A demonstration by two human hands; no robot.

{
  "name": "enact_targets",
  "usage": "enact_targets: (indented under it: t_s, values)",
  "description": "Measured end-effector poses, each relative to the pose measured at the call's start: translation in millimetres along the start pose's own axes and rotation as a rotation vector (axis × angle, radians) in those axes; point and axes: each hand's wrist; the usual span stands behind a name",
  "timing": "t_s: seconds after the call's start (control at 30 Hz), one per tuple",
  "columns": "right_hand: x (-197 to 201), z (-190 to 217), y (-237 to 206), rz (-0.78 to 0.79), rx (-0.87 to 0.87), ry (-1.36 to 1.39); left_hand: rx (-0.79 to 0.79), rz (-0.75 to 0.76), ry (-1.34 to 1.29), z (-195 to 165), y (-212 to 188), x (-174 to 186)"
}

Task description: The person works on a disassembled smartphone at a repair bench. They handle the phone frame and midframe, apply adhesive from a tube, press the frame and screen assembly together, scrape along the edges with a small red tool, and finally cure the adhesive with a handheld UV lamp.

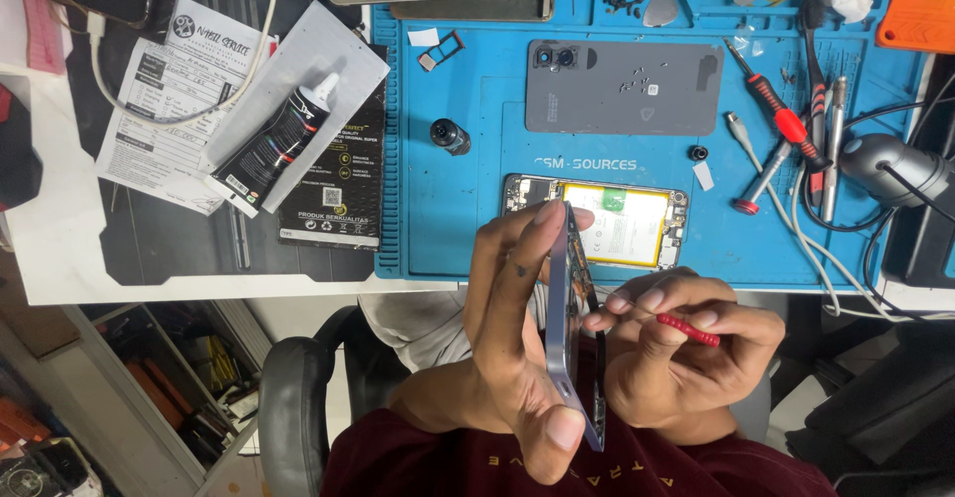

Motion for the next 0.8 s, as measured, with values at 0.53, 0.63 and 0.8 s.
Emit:
enact_targets:
  t_s: [0.53,0.63,0.8]
  values:
    - [4.1,-3.2,-3.3,-0.011,0.018,0.013,-0.009,-0.010,-0.007,-0.7,1.4,0.4]
    - [4.9,-5.7,-4.5,-0.037,0.039,0.073,-0.021,-0.020,-0.011,-0.4,2.0,-0.2]
    - [4.4,-4.4,-4.0,-0.033,0.020,0.059,-0.030,-0.023,0.005,0.0,3.4,0.6]
Point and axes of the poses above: each hand's wrist, its own y-axis towards the middle knuckle, its own x-axis out of the back of the hand, z = x × y, and after that the axes turned 6 degrees about x, right-handed
